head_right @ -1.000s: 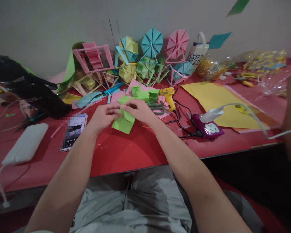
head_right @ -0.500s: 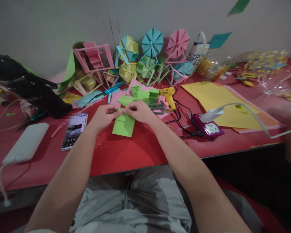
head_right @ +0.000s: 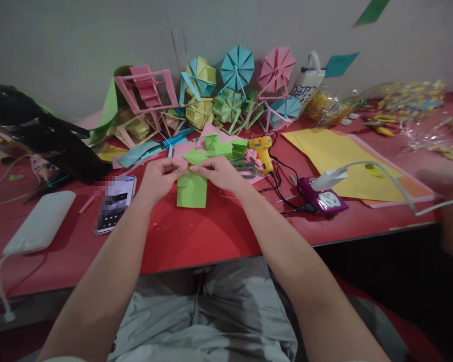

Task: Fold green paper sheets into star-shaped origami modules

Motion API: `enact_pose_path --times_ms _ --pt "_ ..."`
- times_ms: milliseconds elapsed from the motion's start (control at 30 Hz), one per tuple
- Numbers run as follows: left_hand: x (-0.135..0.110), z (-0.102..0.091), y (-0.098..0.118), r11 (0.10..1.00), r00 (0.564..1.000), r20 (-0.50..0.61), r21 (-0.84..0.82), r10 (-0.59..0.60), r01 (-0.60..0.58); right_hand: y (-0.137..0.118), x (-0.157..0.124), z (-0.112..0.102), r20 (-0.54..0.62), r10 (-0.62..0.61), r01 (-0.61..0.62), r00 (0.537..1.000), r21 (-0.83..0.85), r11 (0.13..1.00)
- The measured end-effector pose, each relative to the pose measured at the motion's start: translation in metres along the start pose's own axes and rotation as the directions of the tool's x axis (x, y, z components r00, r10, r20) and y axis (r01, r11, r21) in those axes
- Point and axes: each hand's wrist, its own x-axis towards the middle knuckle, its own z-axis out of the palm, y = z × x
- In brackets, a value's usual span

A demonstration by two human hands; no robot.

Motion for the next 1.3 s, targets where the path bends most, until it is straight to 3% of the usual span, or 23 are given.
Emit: enact_pose_path --times_ms 167,333,433,533,633,733,867,1100,1300 --pt "0.002 -0.002 -0.002 0.997 0.994 -0.104 0.067 0.035 -0.028 0.0 0.0 0.002 -0.018 0.045 -0.044 0.999 0.072 0.996" --pt "-0.001 -0.003 -0.002 0.997 0.995 0.057 -0.026 -0.076 0.078 0.005 -0.001 -0.004 -0.105 0.078 -0.066 0.991 0.11 0.992" --pt "-0.001 -0.003 -0.002 0.991 0.989 0.068 -0.026 -0.128 0.13 0.008 -0.001 -0.006 -0.179 0.108 -0.076 0.978 0.178 0.981" --pt "-0.001 -0.004 -0.003 0.987 0.989 -0.004 -0.065 -0.148 0.148 0.01 -0.001 -0.006 -0.098 0.091 -0.063 0.991 0.259 0.964" --pt "0.0 -0.003 -0.002 0.961 0.98 0.014 -0.192 -0.2 0.199 0.012 0.001 -0.003 -0.022 0.045 -0.036 0.999 0.299 0.954" --pt "0.0 -0.002 0.0 0.903 0.947 0.061 -0.288 -0.316 0.32 0.016 0.001 -0.001 -0.074 0.017 0.002 0.997 0.255 0.967" --pt "0.003 -0.002 0.001 0.845 0.903 0.012 -0.346 -0.43 0.407 0.017 0.001 -0.001 -0.166 -0.042 0.064 0.985 0.128 0.99" --pt "0.008 -0.008 -0.001 0.867 0.931 0.038 -0.351 -0.364 0.354 0.007 -0.003 -0.004 -0.122 -0.203 0.202 0.972 -0.019 0.979" --pt "0.003 -0.007 -0.003 0.913 0.96 -0.004 -0.31 -0.282 0.267 0.007 -0.005 -0.004 -0.049 -0.202 0.2 0.978 -0.049 0.979"
